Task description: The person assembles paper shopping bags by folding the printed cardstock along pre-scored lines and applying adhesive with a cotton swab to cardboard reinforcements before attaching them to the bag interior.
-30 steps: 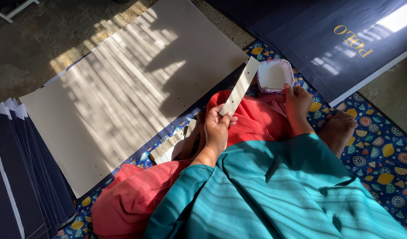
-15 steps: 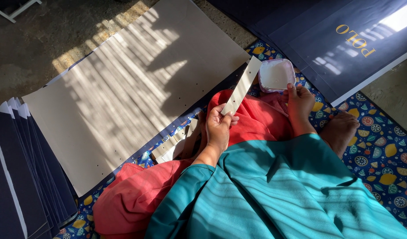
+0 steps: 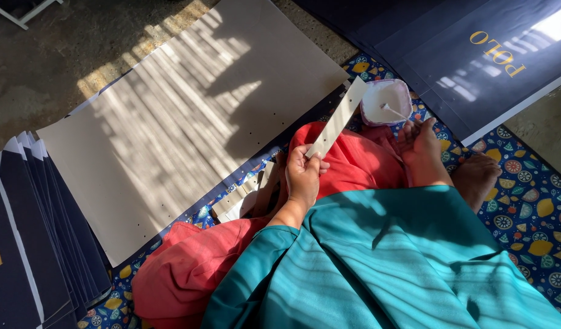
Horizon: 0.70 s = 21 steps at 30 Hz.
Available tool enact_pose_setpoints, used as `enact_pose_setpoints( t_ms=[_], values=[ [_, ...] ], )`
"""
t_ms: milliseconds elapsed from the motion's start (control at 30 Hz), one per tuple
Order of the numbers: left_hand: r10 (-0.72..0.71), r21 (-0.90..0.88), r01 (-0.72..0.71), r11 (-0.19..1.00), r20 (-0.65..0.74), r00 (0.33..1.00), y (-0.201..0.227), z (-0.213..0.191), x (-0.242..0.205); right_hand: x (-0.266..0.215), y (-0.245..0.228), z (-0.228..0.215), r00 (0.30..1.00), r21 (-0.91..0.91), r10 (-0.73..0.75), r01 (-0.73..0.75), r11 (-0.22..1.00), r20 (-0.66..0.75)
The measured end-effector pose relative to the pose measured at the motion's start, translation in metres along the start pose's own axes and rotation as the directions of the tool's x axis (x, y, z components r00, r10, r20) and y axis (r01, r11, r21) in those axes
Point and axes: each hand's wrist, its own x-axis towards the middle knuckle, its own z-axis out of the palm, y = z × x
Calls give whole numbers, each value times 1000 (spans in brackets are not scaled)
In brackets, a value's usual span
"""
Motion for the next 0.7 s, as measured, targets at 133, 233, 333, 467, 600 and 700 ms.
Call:
enact_pose_setpoints(
  t_ms=[133, 233, 333, 467, 600, 700],
  values=[
    [48, 169, -34, 985, -81, 996, 3, -4, -2, -22, -15, 9, 985, 122, -58, 39, 992, 160],
    [140, 323, -89, 942, -138, 980, 9, -12, -6, -62, -21, 25, 951, 71, -166, 152, 986, 261],
    [274, 513, -154, 844, -168, 947, 11, -32, -6, -119, -16, 47, 891, -17, -248, 275, 961, 380],
    [409, 638, -239, 732, -130, 903, 28, -49, -15, -230, -12, 82, 756, -64, -334, 443, 894, 563],
    [441, 652, -258, 713, -130, 888, 44, -53, -28, -232, 26, 76, 648, -61, -399, 567, 822, 648],
    [499, 687, -325, 650, -63, 864, 57, -56, -33, -230, 37, 77, 580, -41, -421, 619, 784, 698]
  ],
)
